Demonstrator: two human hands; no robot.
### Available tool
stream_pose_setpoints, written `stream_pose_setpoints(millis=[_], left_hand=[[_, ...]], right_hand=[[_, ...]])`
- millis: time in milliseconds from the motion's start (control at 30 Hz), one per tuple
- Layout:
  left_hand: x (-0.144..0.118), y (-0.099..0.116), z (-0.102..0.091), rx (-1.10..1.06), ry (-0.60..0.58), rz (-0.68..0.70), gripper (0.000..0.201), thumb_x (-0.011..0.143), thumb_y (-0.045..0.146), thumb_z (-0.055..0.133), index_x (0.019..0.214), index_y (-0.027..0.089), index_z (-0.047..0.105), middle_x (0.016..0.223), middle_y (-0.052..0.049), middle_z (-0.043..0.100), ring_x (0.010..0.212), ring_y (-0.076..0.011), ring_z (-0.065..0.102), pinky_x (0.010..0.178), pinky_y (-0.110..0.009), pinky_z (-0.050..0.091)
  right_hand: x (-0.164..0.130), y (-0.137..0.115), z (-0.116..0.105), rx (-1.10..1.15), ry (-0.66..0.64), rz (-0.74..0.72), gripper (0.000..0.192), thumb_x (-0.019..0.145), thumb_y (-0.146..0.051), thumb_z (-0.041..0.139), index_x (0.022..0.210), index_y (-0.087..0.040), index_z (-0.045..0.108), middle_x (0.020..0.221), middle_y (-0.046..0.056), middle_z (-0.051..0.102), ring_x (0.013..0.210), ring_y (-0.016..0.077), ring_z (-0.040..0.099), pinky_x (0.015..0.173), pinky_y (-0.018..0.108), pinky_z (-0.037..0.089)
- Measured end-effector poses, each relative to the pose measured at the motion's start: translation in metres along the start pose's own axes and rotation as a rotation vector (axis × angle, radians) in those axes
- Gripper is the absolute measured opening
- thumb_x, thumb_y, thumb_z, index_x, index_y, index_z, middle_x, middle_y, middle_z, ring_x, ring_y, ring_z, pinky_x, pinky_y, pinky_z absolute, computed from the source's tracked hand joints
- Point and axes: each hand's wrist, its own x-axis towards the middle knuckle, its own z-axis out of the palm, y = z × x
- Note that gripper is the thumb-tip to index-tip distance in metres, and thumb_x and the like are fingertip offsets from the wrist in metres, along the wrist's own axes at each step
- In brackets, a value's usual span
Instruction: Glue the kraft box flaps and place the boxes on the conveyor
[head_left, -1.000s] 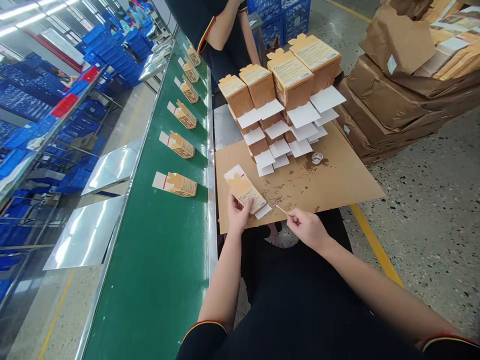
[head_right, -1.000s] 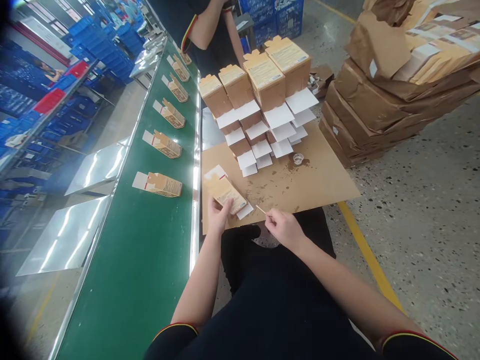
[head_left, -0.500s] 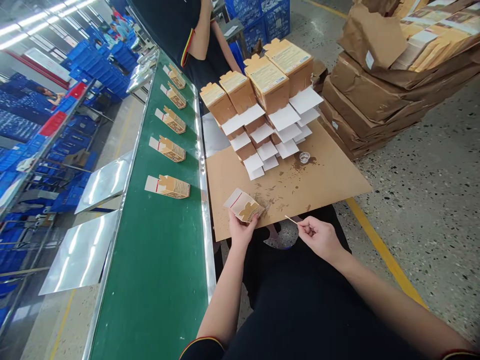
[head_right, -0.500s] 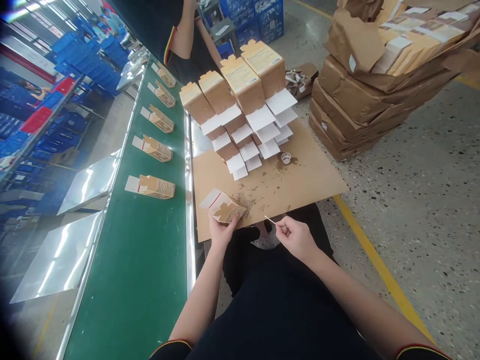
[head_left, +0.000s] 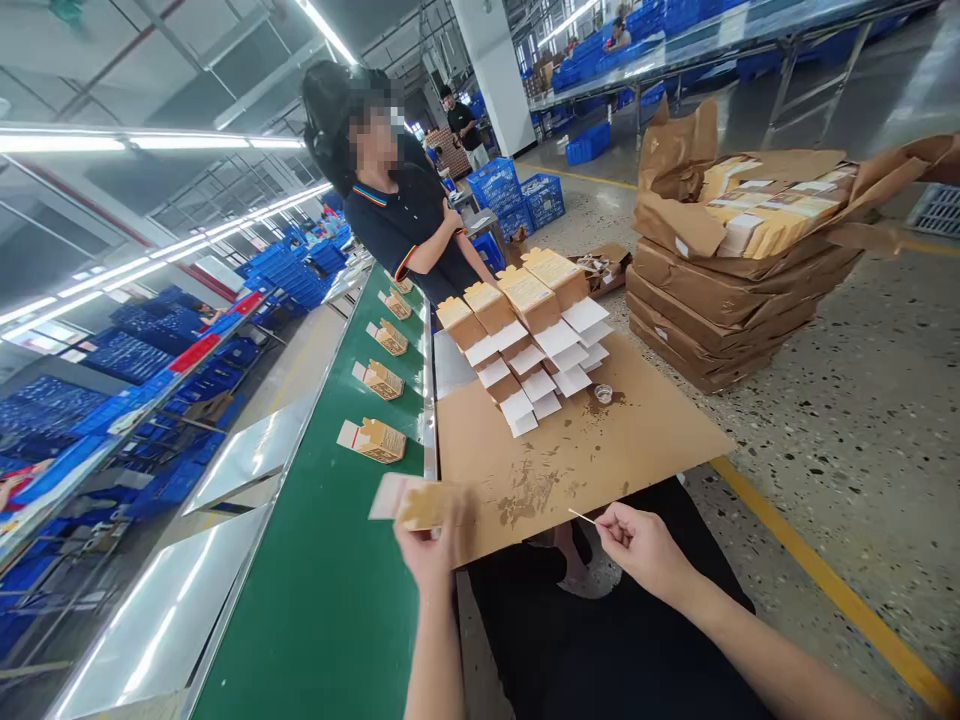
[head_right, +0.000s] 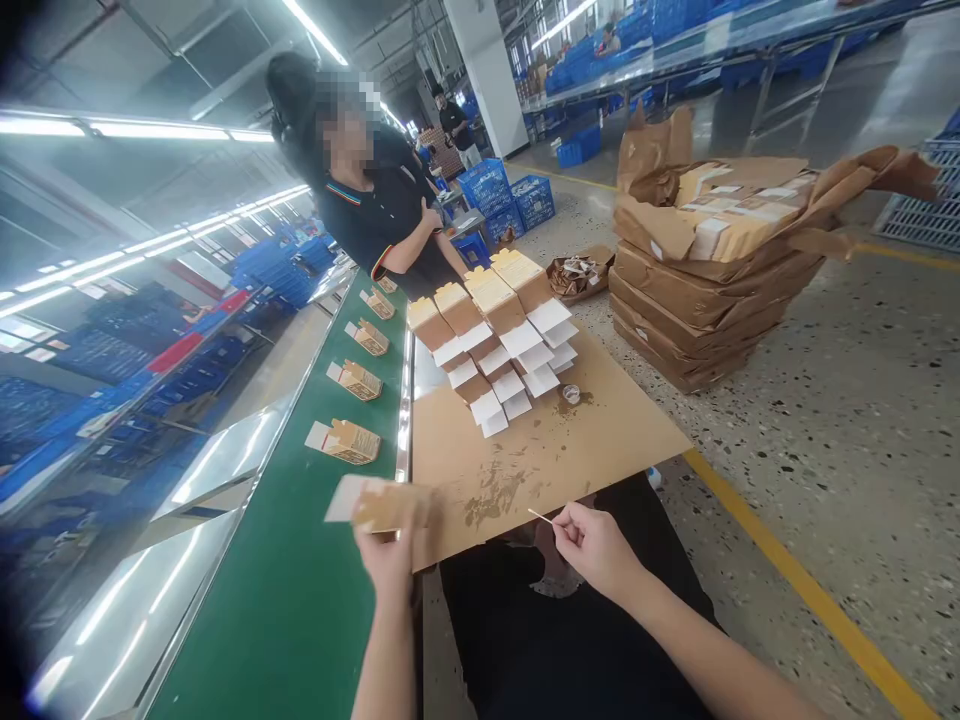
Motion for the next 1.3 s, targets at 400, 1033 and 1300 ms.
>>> stream_pose_setpoints(millis=[400, 1033, 1300], left_hand=[[0.05, -0.023, -0.121, 0.261, 0.331, -0.18, 0.082, 0.058, 0.038, 0.102, 0.115, 0.03, 0.044, 0.122, -0.008, 0.066, 0.137, -0.0417, 0.071, 0.128, -0.068, 0.051], [0.207, 0.181, 0.199, 0.237, -0.477, 0.612, 0.097, 0.08, 0.046, 0.1, 0.165, 0.027, 0.057, 0.166, -0.019, 0.045, 0.164, -0.0423, 0.044, 0.137, -0.066, 0.039], [0.185, 0.16, 0.193, 0.225, -0.439, 0.676, 0.058, 0.097, 0.027, 0.076, 0.154, 0.029, 0.067, 0.174, -0.017, 0.035, 0.17, -0.0374, 0.04, 0.132, -0.056, 0.051]], right_hand=[[0.005, -0.006, -0.026, 0.076, -0.073, 0.013, 0.052, 0.104, -0.072, 0.067, 0.087, -0.022, 0.073, 0.067, 0.002, 0.063, 0.06, 0.0162, 0.058, 0.058, 0.029, 0.05], [-0.002, -0.032, -0.07, -0.103, 0.081, -0.293, 0.032, 0.115, -0.047, 0.066, 0.097, -0.027, 0.082, 0.089, 0.004, 0.067, 0.061, 0.0131, 0.056, 0.055, 0.03, 0.048], [0.008, -0.036, -0.093, -0.229, 0.221, -0.323, 0.032, 0.115, -0.045, 0.065, 0.096, -0.026, 0.08, 0.088, 0.005, 0.066, 0.062, 0.0149, 0.055, 0.057, 0.032, 0.049]])
